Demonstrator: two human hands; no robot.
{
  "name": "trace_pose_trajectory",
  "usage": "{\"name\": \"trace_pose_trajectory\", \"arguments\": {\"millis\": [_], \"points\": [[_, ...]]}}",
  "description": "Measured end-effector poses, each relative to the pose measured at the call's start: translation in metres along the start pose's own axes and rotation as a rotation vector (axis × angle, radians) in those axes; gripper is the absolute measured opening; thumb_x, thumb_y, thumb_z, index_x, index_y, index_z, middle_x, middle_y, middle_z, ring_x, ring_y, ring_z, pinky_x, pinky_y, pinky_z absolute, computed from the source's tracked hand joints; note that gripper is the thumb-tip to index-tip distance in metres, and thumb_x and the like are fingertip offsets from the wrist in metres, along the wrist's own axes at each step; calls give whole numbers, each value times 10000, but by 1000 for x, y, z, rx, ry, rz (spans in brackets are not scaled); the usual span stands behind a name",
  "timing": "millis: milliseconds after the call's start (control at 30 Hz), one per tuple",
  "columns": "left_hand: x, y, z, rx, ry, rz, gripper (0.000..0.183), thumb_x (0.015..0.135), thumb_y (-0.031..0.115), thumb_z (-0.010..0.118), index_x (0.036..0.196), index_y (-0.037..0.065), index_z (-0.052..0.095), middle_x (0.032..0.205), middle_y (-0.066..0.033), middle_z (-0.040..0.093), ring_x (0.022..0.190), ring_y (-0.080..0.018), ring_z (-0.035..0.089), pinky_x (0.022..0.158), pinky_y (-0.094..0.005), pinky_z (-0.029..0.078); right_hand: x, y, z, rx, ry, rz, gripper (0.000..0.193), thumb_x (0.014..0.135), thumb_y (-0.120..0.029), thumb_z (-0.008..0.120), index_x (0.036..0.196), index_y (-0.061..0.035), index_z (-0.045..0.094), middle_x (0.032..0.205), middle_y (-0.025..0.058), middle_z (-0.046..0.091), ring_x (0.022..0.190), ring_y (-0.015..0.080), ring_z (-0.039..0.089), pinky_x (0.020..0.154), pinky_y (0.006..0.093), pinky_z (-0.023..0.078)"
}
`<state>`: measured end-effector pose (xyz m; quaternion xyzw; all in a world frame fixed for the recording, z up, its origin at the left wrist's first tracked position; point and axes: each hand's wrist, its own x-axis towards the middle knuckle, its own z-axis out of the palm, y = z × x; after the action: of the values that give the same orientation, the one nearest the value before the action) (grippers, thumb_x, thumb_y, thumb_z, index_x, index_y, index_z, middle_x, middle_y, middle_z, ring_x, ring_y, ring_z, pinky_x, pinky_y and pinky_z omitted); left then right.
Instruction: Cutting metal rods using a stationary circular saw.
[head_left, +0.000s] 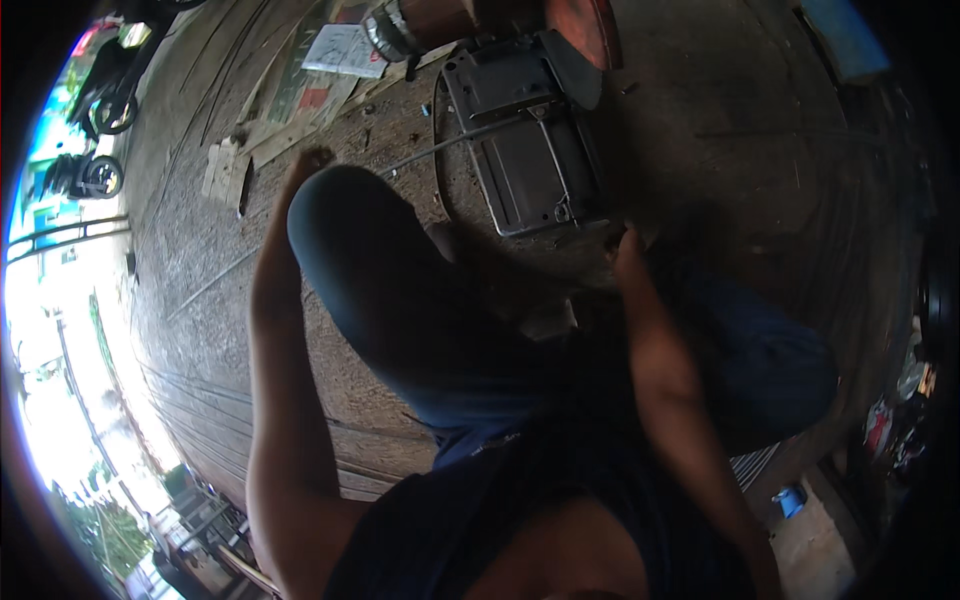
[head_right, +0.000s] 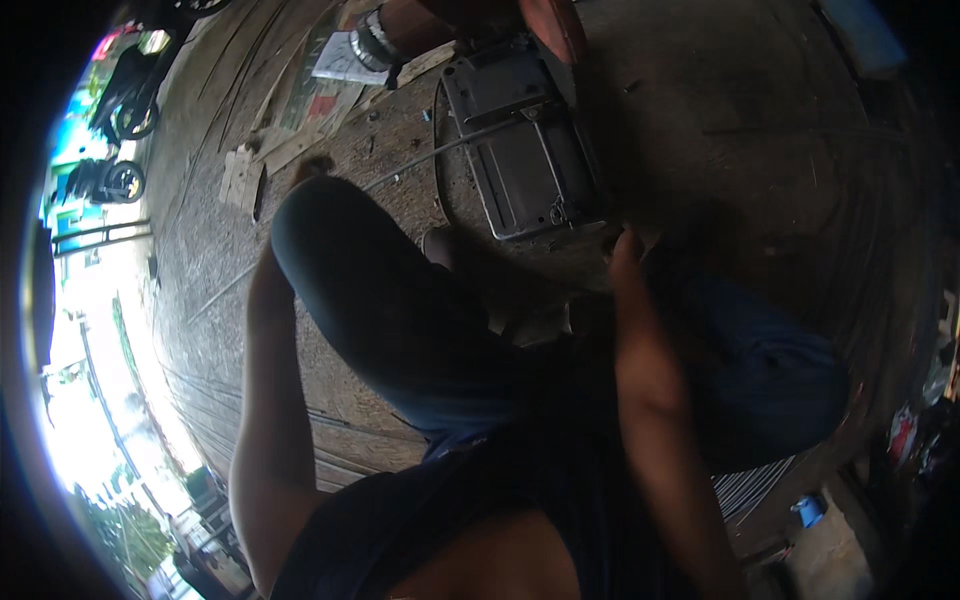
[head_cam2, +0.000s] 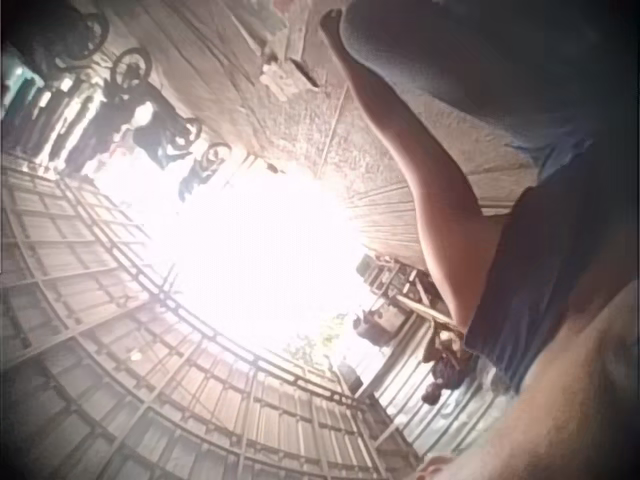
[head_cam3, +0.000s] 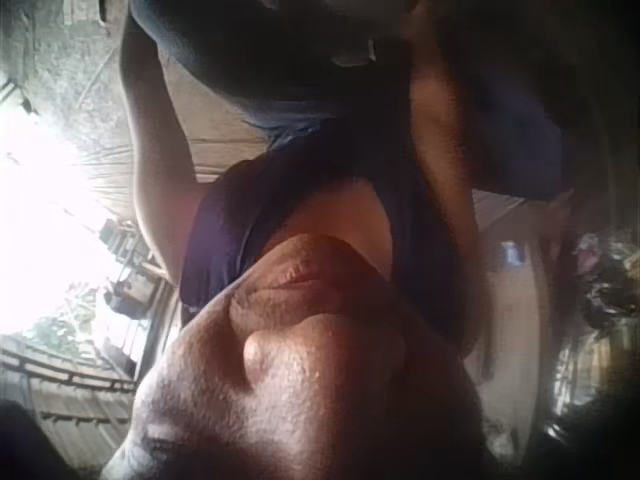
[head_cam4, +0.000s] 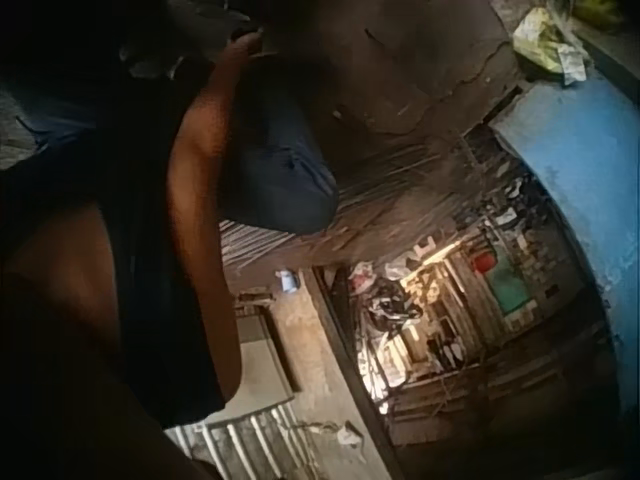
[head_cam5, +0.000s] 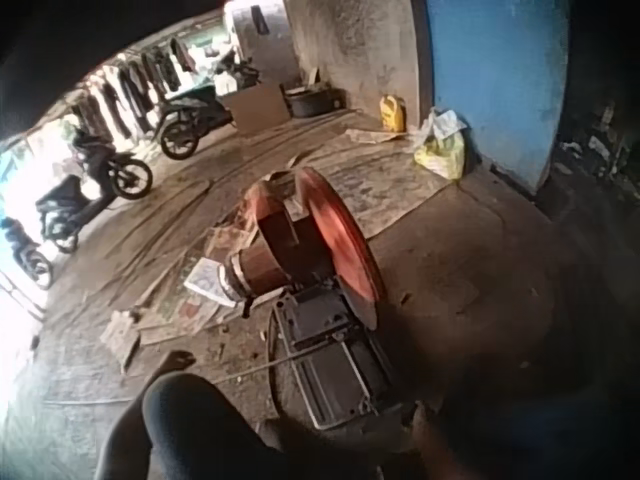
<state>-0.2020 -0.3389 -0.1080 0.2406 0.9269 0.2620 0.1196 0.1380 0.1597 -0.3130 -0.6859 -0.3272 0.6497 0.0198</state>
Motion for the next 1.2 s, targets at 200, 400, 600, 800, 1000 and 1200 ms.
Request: {"name": "trace_pose_trajectory", "arguments": {"millis": [200,400,600,800,1000,1200], "points": [[54,66,45,-18,-88,143,236,844,175,617,1025,28,651,962,-137,677,909,-251,645,791,-374,501,104,1,-63,-70,-49,-44,425,847,-439,578,1151,-146,531,1006,74,568,859,240,562,702,449,490],[46,29,68,93,-137,96,284,836,208,638,1055,28,632,988,-142,667,921,-257,640,795,-378,501,51,41,-11,-271,-108,-66,336,891,-391,522,1112,-139,547,997,58,582,880,212,572,705,421,504],[34,33,91,194,-147,50,336,827,240,659,1085,28,614,1014,-146,656,932,-263,636,799,-383,500,-13,33,10,-236,-257,-7,208,915,-313,488,978,-152,603,850,16,618,749,161,605,657,370,518],[51,65,132,246,-137,53,392,819,272,680,1114,29,595,1040,-150,645,943,-269,632,803,-387,499,8,33,-6,-201,-284,-61,231,938,-297,440,907,-130,595,781,16,621,688,157,611,629,359,524],[49,39,171,286,-121,-41,440,812,299,697,1139,29,580,1061,-154,636,953,-274,628,806,-391,499,35,55,-6,-388,-199,-244,246,949,-303,416,919,-125,583,795,33,624,697,171,614,617,375,527],[24,-22,150,113,48,69,598,773,321,734,1258,56,508,1137,-208,583,1006,-347,605,815,-427,498,88,75,-24,-355,-259,-218,324,941,-406,443,1107,-152,557,948,39,620,818,188,606,710,394,511]]}}
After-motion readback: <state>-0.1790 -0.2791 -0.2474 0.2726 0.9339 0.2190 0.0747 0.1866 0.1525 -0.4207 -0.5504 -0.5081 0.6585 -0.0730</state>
